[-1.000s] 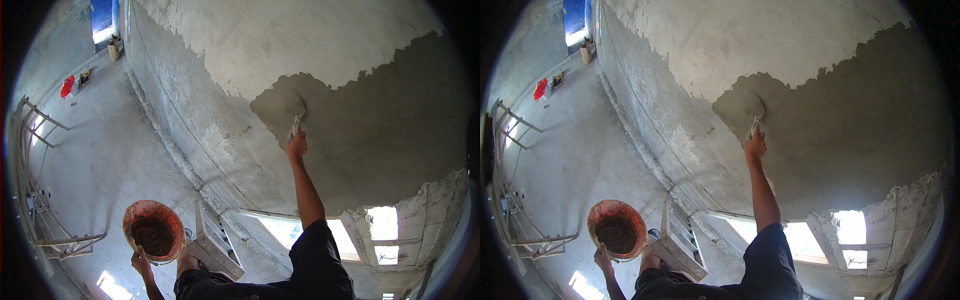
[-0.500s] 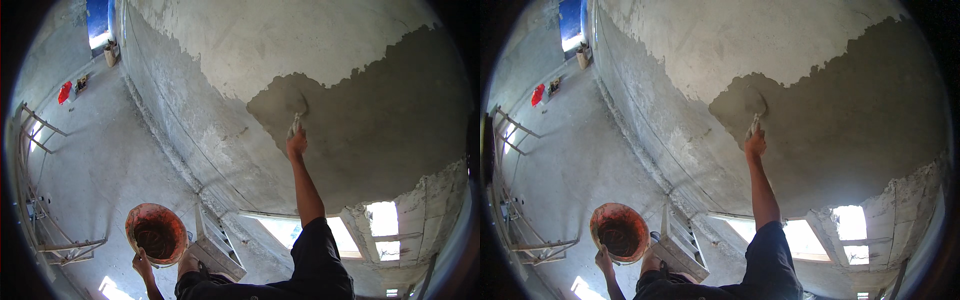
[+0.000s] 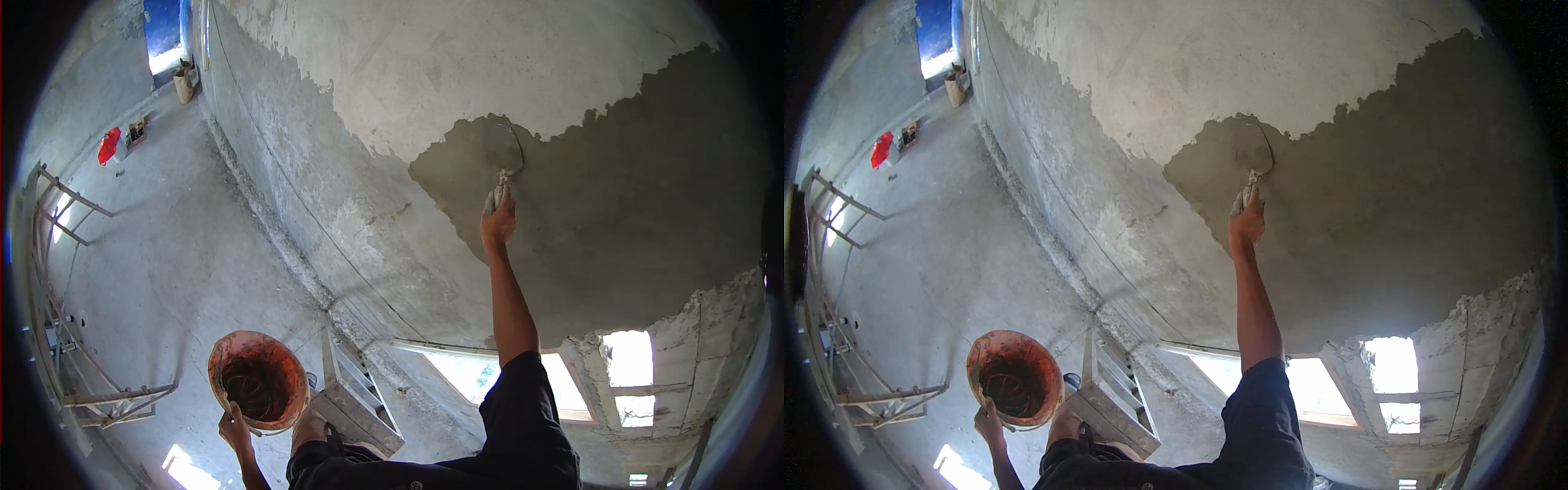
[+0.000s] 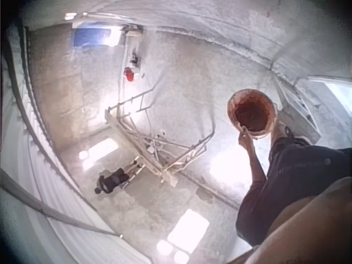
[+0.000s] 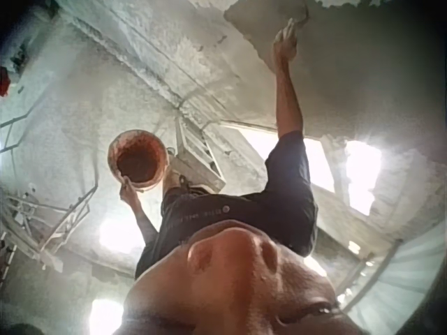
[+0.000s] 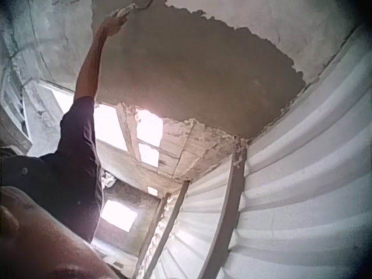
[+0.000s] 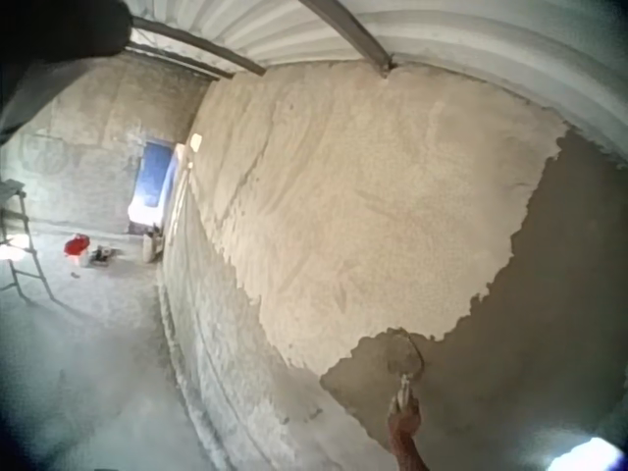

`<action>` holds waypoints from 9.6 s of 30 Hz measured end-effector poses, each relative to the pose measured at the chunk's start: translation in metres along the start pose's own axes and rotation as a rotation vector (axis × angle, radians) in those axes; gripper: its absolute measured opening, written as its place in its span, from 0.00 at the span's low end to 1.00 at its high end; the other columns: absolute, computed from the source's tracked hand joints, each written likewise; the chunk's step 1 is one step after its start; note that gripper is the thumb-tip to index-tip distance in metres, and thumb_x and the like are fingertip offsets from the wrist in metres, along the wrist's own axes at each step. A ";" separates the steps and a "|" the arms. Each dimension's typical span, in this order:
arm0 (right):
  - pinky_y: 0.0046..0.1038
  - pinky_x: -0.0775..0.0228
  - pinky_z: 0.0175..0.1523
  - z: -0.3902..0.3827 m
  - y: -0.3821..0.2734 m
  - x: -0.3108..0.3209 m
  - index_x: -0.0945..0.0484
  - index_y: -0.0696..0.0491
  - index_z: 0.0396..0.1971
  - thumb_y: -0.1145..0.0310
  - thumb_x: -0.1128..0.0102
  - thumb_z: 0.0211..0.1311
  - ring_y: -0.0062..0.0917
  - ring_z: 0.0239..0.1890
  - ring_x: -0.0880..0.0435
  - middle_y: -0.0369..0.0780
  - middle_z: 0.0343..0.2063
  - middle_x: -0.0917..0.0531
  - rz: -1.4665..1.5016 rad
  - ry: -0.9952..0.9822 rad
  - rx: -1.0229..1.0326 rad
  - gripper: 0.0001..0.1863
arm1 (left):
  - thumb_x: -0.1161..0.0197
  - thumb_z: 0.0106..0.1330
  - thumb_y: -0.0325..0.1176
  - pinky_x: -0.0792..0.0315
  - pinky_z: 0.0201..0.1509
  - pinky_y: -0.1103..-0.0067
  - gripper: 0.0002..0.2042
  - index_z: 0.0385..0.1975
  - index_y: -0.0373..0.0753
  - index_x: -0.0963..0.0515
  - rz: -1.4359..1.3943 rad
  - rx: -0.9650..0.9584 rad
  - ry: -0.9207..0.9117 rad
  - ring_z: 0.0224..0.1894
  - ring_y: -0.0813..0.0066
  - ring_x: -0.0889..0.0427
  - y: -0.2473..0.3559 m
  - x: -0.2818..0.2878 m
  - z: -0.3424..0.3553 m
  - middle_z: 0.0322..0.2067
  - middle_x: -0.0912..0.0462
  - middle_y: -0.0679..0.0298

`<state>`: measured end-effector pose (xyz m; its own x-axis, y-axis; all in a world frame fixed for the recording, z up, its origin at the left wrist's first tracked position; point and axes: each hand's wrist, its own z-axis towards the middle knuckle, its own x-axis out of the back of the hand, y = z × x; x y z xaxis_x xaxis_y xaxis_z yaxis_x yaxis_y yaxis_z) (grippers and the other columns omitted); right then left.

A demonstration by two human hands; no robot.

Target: The person applies mortar mixture from a bucket onto a wall using a trowel.

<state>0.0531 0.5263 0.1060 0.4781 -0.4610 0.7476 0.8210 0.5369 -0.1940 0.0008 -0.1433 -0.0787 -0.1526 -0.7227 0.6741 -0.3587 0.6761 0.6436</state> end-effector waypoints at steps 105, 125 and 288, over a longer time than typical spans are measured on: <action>0.44 0.29 0.38 -0.378 -0.065 0.216 0.24 0.63 0.31 0.65 0.40 0.52 0.50 0.35 0.20 0.56 0.27 0.21 0.919 -0.757 -0.671 0.15 | 0.34 0.56 0.31 0.27 0.30 0.75 0.10 0.26 0.28 0.21 -0.064 -1.593 -0.703 0.28 0.64 0.18 0.306 -0.058 -0.156 0.31 0.17 0.52; 0.23 0.31 0.32 -0.377 -0.008 0.241 0.27 0.58 0.52 0.56 0.41 0.58 0.14 0.29 0.25 0.35 0.31 0.20 1.354 -0.739 -0.593 0.26 | 0.36 0.60 0.34 0.31 0.26 0.79 0.12 0.30 0.28 0.20 -0.220 -1.335 -0.497 0.22 0.78 0.25 0.300 -0.070 -0.150 0.23 0.19 0.59; 0.41 0.27 0.40 -0.305 -0.095 0.226 0.21 0.62 0.32 0.70 0.45 0.48 0.47 0.35 0.19 0.55 0.27 0.19 0.861 -0.807 -0.568 0.13 | 0.42 0.61 0.35 0.26 0.45 0.75 0.18 0.40 0.23 0.23 -0.463 -0.900 -0.855 0.39 0.66 0.20 0.329 -0.041 -0.100 0.37 0.19 0.51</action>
<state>0.1782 0.1561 0.0998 0.7546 0.5353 0.3794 0.4587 -0.0170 -0.8884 -0.0186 0.1233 0.1421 -0.8297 -0.5487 0.1032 0.1472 -0.0367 0.9884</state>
